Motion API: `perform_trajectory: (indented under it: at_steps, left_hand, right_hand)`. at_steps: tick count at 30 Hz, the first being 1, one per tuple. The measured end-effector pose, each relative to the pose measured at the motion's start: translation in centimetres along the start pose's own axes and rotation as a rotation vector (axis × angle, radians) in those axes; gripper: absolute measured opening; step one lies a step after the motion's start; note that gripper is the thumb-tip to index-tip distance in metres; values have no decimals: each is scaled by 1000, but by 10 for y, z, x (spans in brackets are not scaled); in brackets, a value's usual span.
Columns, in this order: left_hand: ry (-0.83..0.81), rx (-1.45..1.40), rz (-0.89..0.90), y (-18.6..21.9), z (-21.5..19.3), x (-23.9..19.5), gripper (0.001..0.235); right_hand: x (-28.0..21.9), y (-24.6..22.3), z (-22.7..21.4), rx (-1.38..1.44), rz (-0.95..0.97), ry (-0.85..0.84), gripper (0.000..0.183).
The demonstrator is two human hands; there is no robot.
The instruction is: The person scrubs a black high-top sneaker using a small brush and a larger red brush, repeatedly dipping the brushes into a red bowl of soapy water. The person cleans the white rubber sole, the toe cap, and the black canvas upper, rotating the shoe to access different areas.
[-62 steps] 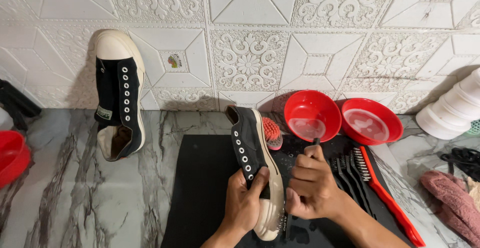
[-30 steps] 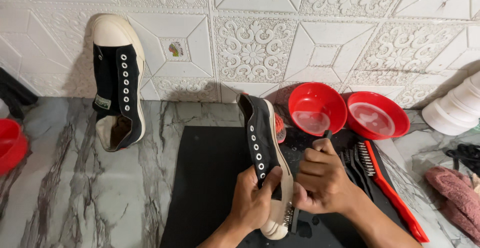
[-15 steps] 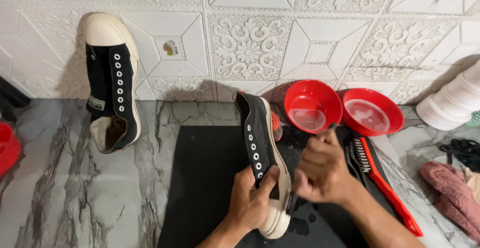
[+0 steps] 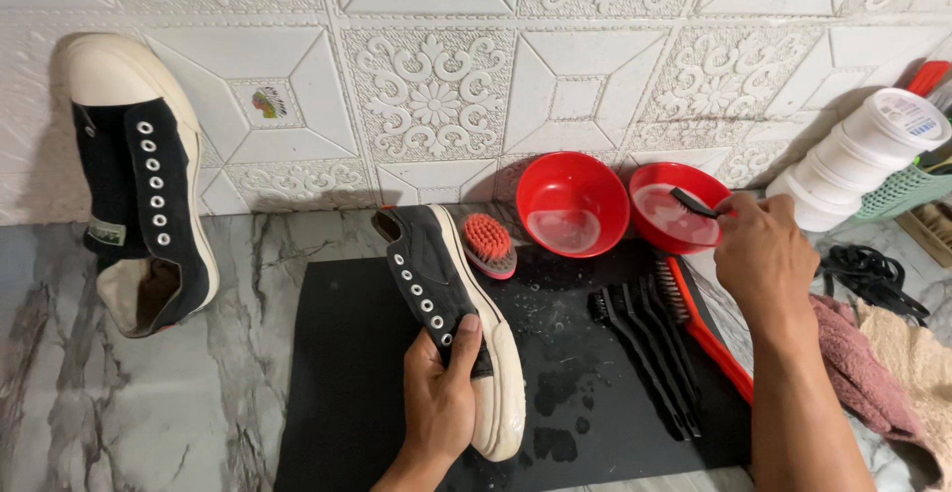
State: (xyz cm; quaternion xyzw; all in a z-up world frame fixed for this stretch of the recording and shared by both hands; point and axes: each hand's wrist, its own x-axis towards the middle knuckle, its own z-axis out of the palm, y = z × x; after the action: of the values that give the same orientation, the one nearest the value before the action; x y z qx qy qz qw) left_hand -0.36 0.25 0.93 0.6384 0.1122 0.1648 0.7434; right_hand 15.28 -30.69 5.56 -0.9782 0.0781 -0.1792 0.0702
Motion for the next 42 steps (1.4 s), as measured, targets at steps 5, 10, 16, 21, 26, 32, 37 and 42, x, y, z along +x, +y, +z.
perform_trajectory:
  at_steps: [5,10,16,21,26,32,37,42]
  left_hand:
    - [-21,35,53,0,1,0,39]
    - [-36,71,63,5,0,-2,39]
    - [-73,65,78,6,-4,0,33]
    - [-122,176,191,-1,-7,2,34]
    - [-97,327,408,-13,-11,9,36]
    - [-61,298,367,-14,-11,11,37]
    - [-80,379,365,-12,-5,12,37]
    - [-69,470,440,-9,-2,16,36]
  right_hand:
    - [11,10,15,-85,42,-56,34]
    - [6,10,15,-117,2,-17,35]
    - [-17,-33,1,172,-298,177,22]
    - [-26,-60,32,-114,-502,151,28]
    - [-25,-72,41,-151,-514,100,31]
    - [-34,-73,21,63,-522,314,21]
    - [-55,-86,2,183,-575,292,64]
    - [-102,-129,-20,542,-1154,398,44]
